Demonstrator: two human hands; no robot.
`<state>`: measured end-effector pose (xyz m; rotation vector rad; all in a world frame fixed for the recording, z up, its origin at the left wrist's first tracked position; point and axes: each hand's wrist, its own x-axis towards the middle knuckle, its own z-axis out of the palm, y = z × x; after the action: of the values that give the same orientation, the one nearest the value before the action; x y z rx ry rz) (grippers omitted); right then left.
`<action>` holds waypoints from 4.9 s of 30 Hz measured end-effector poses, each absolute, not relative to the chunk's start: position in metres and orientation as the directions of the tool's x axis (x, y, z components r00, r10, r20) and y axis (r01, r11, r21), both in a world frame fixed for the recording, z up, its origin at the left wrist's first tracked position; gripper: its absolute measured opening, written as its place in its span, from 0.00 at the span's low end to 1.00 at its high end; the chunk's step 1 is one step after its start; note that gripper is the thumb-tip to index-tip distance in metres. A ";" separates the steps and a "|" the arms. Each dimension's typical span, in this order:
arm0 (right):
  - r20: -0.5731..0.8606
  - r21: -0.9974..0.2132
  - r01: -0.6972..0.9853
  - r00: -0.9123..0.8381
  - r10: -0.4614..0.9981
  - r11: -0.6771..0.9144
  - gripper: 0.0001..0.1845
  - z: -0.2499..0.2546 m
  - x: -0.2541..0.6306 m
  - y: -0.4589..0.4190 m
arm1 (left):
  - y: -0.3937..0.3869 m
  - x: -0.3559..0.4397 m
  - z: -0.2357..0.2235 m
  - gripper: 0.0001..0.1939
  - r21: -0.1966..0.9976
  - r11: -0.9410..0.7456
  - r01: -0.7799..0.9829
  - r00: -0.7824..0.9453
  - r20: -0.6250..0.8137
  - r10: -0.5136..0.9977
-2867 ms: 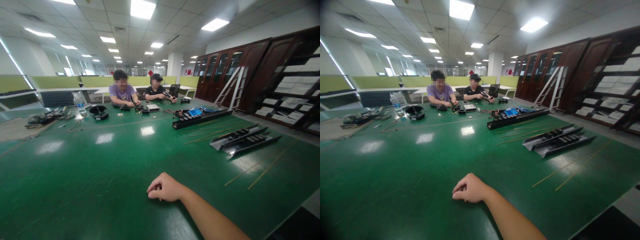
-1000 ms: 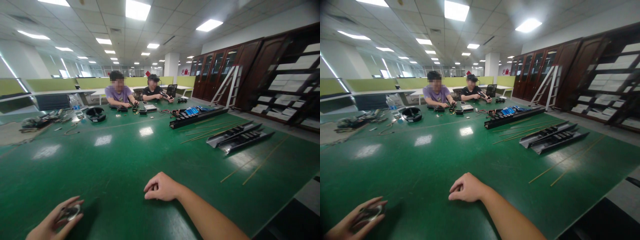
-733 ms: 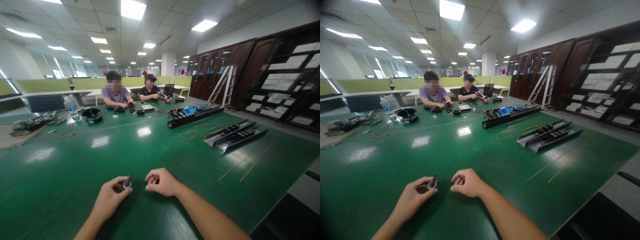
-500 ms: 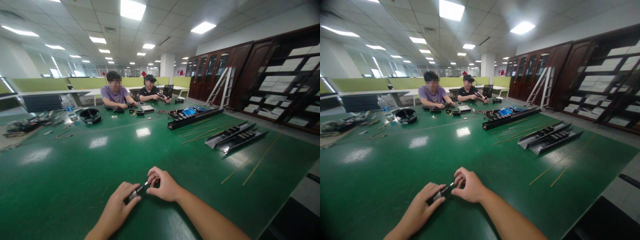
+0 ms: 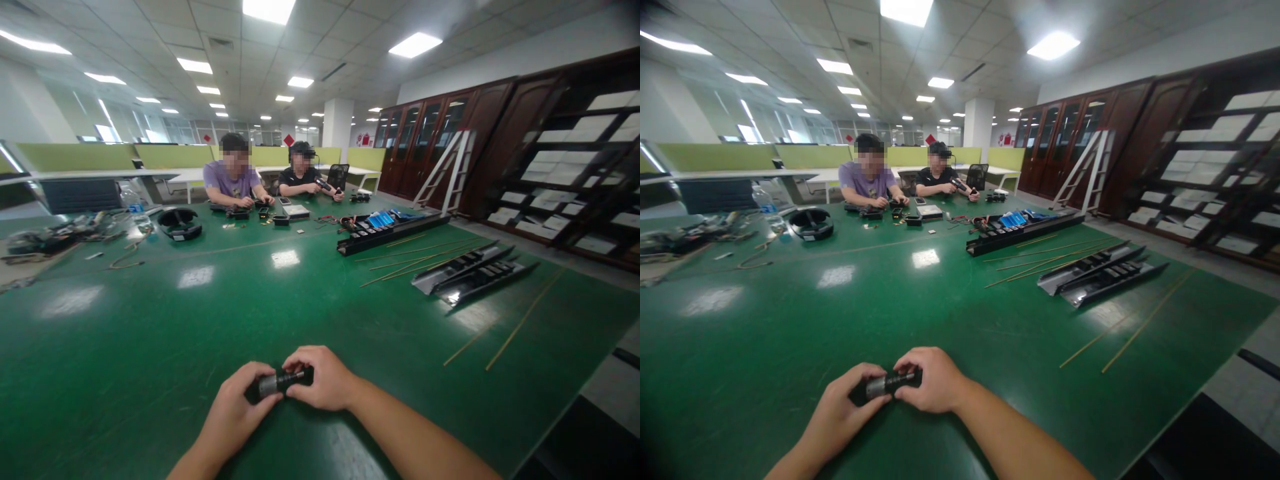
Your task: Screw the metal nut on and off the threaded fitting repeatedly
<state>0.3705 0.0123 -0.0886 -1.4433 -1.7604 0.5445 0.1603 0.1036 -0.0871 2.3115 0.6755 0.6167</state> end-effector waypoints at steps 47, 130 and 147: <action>0.347 -0.719 0.616 -0.084 0.934 0.323 0.09 -0.096 0.373 0.009 | 0.097 0.161 -0.099 0.13 0.623 -0.737 0.262 0.737 0.364 0.570; 0.235 -0.768 0.618 0.026 0.972 0.169 0.08 -0.085 0.383 0.003 | 0.099 0.161 -0.090 0.11 0.661 -0.684 0.308 0.671 0.359 0.649; 0.260 -0.772 0.609 0.040 0.965 0.183 0.08 -0.082 0.387 0.001 | 0.100 0.162 -0.086 0.11 0.677 -0.656 0.334 0.670 0.320 0.670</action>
<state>0.3867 0.0012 -0.0818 -1.5156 -1.6600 0.5611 0.1619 0.0997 -0.0864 2.2997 0.7719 0.7557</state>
